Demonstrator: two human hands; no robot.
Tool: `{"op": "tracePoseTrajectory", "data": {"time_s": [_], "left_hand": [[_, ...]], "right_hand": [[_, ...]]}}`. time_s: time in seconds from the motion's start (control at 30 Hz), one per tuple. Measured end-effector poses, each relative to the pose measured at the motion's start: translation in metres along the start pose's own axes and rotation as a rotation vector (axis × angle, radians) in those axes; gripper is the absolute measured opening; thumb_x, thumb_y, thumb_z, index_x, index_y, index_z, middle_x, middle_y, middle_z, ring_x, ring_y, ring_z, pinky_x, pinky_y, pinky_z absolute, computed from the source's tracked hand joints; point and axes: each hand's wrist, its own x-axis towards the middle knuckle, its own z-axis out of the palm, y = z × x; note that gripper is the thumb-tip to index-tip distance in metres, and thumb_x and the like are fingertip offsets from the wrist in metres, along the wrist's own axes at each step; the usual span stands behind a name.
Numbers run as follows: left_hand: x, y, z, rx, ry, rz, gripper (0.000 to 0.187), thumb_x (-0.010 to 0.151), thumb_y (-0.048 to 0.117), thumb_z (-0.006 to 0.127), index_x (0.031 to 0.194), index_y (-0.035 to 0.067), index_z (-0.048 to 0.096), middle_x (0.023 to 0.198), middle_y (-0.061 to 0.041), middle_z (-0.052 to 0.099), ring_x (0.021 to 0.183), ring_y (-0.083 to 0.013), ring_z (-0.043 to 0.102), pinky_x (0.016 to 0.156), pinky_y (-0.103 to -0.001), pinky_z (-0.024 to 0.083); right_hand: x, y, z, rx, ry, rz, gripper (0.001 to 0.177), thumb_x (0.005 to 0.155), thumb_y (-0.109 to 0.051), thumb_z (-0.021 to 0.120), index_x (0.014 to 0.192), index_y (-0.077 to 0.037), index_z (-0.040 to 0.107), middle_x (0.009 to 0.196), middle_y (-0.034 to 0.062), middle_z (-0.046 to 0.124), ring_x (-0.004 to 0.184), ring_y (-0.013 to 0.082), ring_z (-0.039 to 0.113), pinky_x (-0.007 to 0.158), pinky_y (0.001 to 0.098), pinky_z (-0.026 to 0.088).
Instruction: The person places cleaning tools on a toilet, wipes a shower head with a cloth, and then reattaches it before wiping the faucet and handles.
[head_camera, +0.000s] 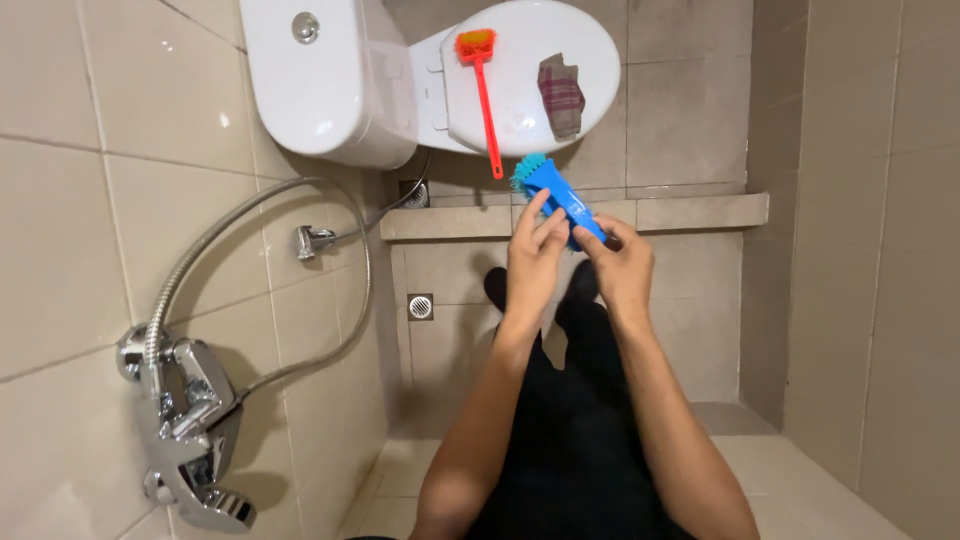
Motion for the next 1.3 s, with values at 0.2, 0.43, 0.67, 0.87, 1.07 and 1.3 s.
{"op": "tracePoseTrajectory", "data": {"time_s": [0.2,0.43,0.67,0.87,1.07,1.3], "left_hand": [[0.019,0.005,0.003,-0.158,0.076,-0.256,0.059,0.104,0.020,0.053,0.158,0.010,0.031,0.141,-0.022,0.058,0.131,-0.0260,0.059,0.112,-0.040,0.043],[0.055,0.002,0.014,-0.109,0.099,-0.251,0.060,0.106,0.040,0.043,0.157,0.011,0.032,0.144,-0.023,0.058,0.132,-0.0329,0.059,0.113,-0.046,0.041],[0.097,-0.013,0.008,-0.134,0.107,-0.277,0.067,0.106,0.052,0.033,0.157,0.010,0.034,0.145,-0.025,0.057,0.135,-0.0334,0.057,0.114,-0.048,0.042],[0.135,-0.029,-0.005,-0.137,0.089,-0.329,0.069,0.106,0.056,0.029,0.157,0.009,0.034,0.146,-0.027,0.055,0.137,-0.0343,0.054,0.116,-0.047,0.040],[0.187,-0.054,-0.028,-0.146,0.094,-0.392,0.073,0.105,0.059,0.027,0.157,0.008,0.033,0.145,-0.027,0.055,0.135,-0.0362,0.055,0.114,-0.046,0.040],[0.238,-0.105,-0.065,-0.101,0.080,-0.432,0.076,0.104,0.061,0.027,0.155,0.006,0.037,0.143,-0.027,0.059,0.132,-0.0354,0.058,0.113,-0.046,0.041]], "right_hand": [[0.014,0.011,0.000,0.081,-0.067,-0.068,0.030,0.090,-0.011,0.077,0.116,0.002,0.073,0.124,0.0084,0.072,0.102,0.0154,0.071,0.090,0.0271,0.055],[0.052,0.002,-0.013,0.133,-0.235,0.125,0.036,0.092,-0.011,0.075,0.126,0.000,0.071,0.111,0.0142,0.075,0.097,0.0173,0.070,0.087,0.0278,0.054],[0.100,0.018,-0.010,0.168,-0.339,0.002,0.033,0.091,-0.009,0.074,0.121,0.004,0.071,0.121,0.0101,0.070,0.103,0.0167,0.072,0.090,0.0270,0.055],[0.146,0.052,0.010,-0.068,-0.300,-0.268,0.032,0.087,-0.008,0.082,0.116,0.004,0.075,0.124,0.0171,0.072,0.113,0.0247,0.069,0.096,0.0319,0.053],[0.181,0.074,0.040,-0.042,-0.298,-0.316,0.031,0.087,-0.011,0.081,0.115,0.001,0.074,0.125,0.0166,0.072,0.113,0.0238,0.071,0.094,0.0318,0.056],[0.220,0.120,0.082,-0.098,-0.261,-0.267,0.032,0.087,-0.009,0.083,0.116,0.000,0.074,0.119,0.0147,0.075,0.104,0.0221,0.070,0.091,0.0328,0.055]]}}
